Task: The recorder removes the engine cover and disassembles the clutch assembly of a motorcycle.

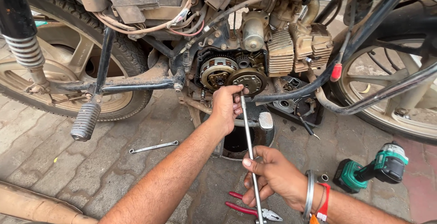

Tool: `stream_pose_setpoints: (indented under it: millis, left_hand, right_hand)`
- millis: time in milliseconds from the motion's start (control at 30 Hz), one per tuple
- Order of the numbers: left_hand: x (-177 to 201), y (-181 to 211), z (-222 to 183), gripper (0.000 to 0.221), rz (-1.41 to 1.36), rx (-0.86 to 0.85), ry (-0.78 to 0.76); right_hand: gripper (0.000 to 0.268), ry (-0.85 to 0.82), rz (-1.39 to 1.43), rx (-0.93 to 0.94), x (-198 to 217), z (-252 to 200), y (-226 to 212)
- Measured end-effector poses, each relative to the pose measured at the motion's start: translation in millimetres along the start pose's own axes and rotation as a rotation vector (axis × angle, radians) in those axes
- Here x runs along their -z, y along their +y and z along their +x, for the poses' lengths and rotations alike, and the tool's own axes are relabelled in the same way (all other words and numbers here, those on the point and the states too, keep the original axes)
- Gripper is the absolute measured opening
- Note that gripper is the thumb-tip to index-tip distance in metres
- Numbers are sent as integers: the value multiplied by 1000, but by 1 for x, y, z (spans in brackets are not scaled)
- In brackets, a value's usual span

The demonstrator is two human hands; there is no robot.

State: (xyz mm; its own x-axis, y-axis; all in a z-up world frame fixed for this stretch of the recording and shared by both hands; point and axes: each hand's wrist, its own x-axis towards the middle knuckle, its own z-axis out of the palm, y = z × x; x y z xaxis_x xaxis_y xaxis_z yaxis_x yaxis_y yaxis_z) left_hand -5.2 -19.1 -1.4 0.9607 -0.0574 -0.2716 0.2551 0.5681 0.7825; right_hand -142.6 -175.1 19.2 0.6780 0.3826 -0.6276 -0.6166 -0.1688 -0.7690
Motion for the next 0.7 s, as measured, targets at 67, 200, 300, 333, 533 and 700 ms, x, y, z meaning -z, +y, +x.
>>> stream_pose_setpoints:
  millis: [67, 200, 300, 333, 533, 700]
  left_hand:
    - [1, -3, 4, 20, 20, -21, 7]
    - [4, -6, 15, 21, 29, -54, 34]
    - [6, -10, 21, 22, -37, -4, -5]
    - [7, -10, 23, 24, -83, 28, -37]
    - [-18, -5, 8, 32, 108, 204, -103]
    - [-30, -20, 6, 19, 457, 289, -192]
  right_hand:
    - [37, 20, 1, -7, -1, 1, 11]
    - [36, 57, 53, -9, -8, 1, 44]
    - [35, 112, 115, -16, -19, 6, 86]
    - [35, 129, 147, -15, -23, 9, 101]
    - [30, 450, -66, 58, 1, 89, 318]
    - [18, 488, -431, 35, 35, 233, 533]
